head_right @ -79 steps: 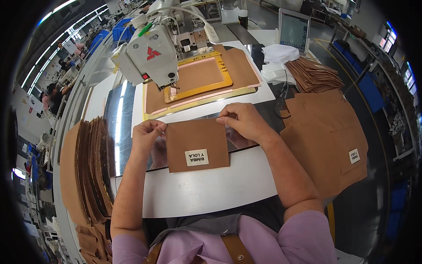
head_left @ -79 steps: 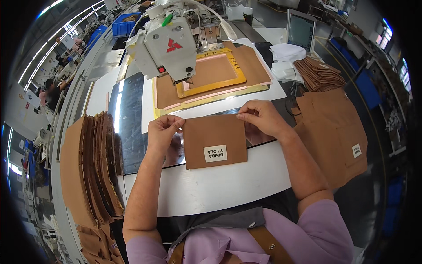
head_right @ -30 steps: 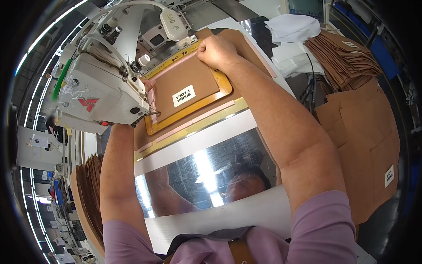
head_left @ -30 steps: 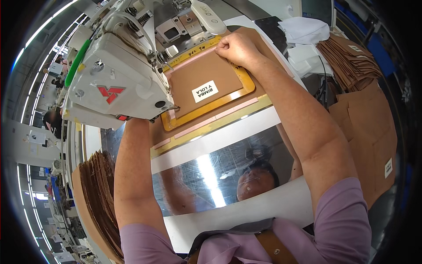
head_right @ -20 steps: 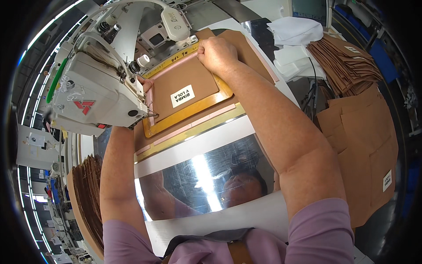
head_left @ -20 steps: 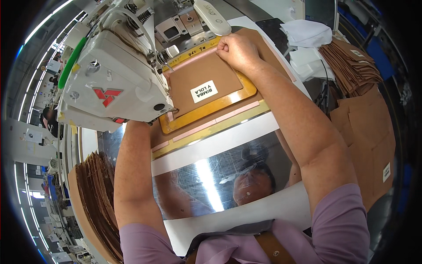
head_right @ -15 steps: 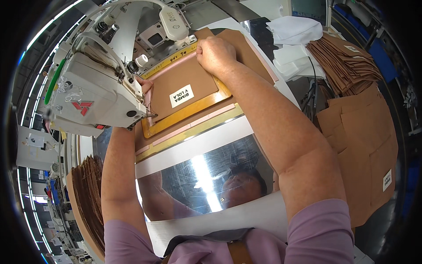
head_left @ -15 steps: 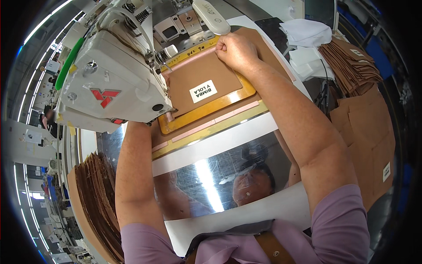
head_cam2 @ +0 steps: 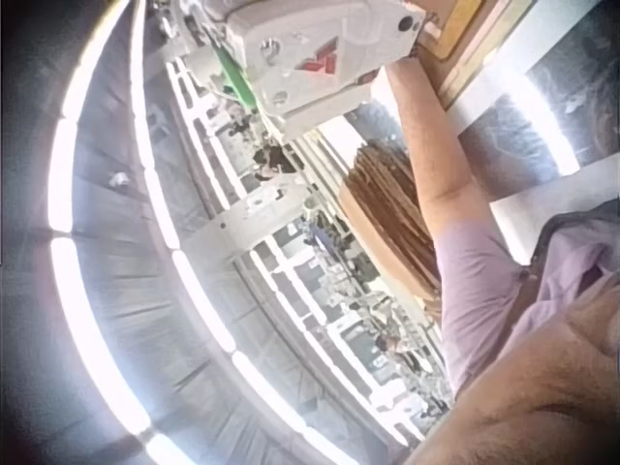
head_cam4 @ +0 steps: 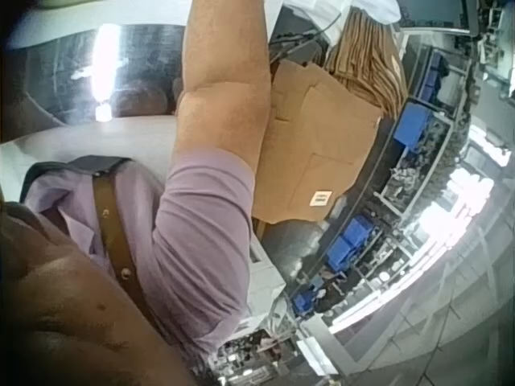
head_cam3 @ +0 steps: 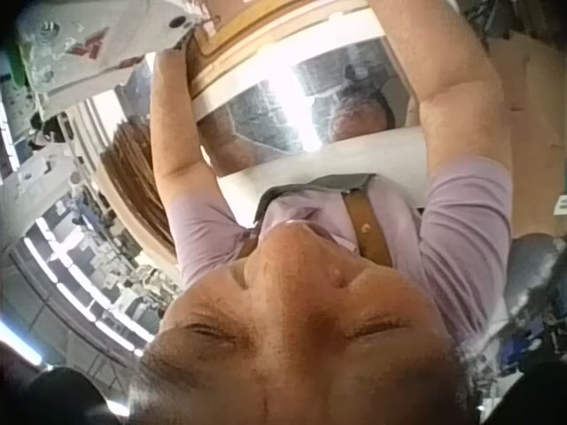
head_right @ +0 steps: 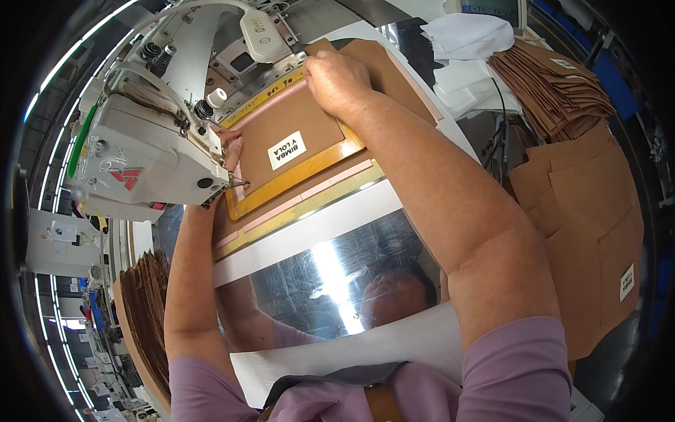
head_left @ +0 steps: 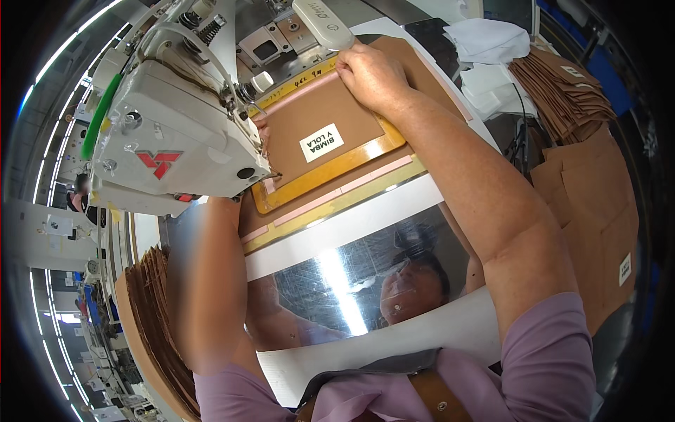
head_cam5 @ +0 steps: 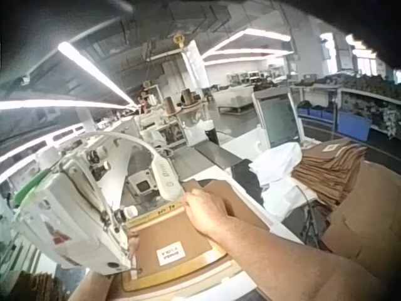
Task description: Sewing leather patches onto fabric components using an industrial sewing machine.
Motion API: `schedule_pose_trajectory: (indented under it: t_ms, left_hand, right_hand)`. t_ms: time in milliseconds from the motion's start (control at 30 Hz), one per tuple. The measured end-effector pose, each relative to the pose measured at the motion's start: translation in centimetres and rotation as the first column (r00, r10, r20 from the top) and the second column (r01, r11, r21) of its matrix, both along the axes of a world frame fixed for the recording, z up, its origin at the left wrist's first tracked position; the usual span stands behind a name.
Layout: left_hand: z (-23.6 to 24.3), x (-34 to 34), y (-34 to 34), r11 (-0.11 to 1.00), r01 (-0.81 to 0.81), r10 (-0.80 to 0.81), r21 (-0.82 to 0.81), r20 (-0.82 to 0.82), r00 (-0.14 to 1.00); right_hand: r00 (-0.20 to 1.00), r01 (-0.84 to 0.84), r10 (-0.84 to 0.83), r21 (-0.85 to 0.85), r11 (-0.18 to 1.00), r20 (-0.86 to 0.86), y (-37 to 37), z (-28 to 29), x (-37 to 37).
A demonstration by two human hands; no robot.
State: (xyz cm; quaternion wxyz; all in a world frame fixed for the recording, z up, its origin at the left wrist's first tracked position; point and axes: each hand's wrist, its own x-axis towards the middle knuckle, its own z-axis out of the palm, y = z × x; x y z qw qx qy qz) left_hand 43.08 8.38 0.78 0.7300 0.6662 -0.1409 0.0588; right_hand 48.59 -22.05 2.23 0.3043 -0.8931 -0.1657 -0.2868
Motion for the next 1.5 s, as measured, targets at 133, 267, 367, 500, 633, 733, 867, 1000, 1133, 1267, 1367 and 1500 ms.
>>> schedule_pose_trajectory:
  t_ms: [133,267,367,500,633,733,867,1000,1133,1267,1367,1500]
  left_hand:
    - [1.3,-2.6,-2.6,0.214,-0.570,-0.104,0.793,0.599,0.794]
    - [1.8,-2.9,-1.6,0.328,-0.499,-0.138,0.802,0.563,0.815]
    - [2.0,-3.3,-3.0,0.284,-0.526,-0.161,0.802,0.580,0.798]
    - [1.6,-3.7,-2.7,0.195,-0.536,-0.090,0.821,0.559,0.824]
    - [3.1,-4.8,-3.5,0.245,-0.504,-0.057,0.828,0.532,0.845]
    - [3.6,-5.2,-4.0,0.142,-0.462,-0.022,0.875,0.470,0.883]
    - [4.5,-5.6,-4.8,0.062,-0.390,-0.049,0.919,0.393,0.918]
    - [2.3,-5.2,-2.9,-0.005,-0.453,-0.078,0.892,0.451,0.889]
    - [2.7,-5.2,-3.3,0.120,-0.478,-0.130,0.870,0.491,0.861]
    - [3.3,-5.1,-4.1,0.121,-0.372,-0.021,0.920,0.377,0.926]
    - [2.5,-4.5,-3.3,0.142,-0.425,-0.066,0.894,0.437,0.897]
    - [1.8,-5.5,-0.9,0.319,-0.245,-0.012,0.916,0.262,0.965]
  right_hand:
    - [0.983,-0.092,0.103,-0.078,0.993,0.154,-0.6,0.5,-0.8]
    - [0.982,-0.081,0.156,-0.505,0.860,0.108,1.1,1.7,-2.4]
    - [0.995,-0.102,0.080,-0.590,0.801,-0.064,1.6,2.1,-3.9]
    - [0.998,-0.064,0.044,-0.575,0.816,-0.049,2.6,1.3,-4.6]
    - [0.973,-0.166,0.023,-0.627,0.761,-0.229,3.1,2.8,-5.2]
    - [0.988,-0.121,0.022,-0.663,0.738,-0.155,3.0,2.7,-5.3]
    - [0.990,-0.103,0.011,-0.661,0.744,-0.141,2.9,2.6,-5.7]
    - [0.987,-0.111,0.009,-0.643,0.758,-0.159,3.0,2.8,-6.0]
    - [0.988,-0.109,0.010,-0.645,0.756,-0.155,3.0,2.9,-6.1]
    - [0.970,-0.240,0.223,-0.557,0.795,-0.099,3.0,2.2,-5.4]
    - [0.928,-0.359,0.361,-0.495,0.792,-0.096,3.7,1.2,-5.8]
    - [0.872,-0.489,0.445,-0.427,0.761,-0.205,4.6,1.7,-5.8]
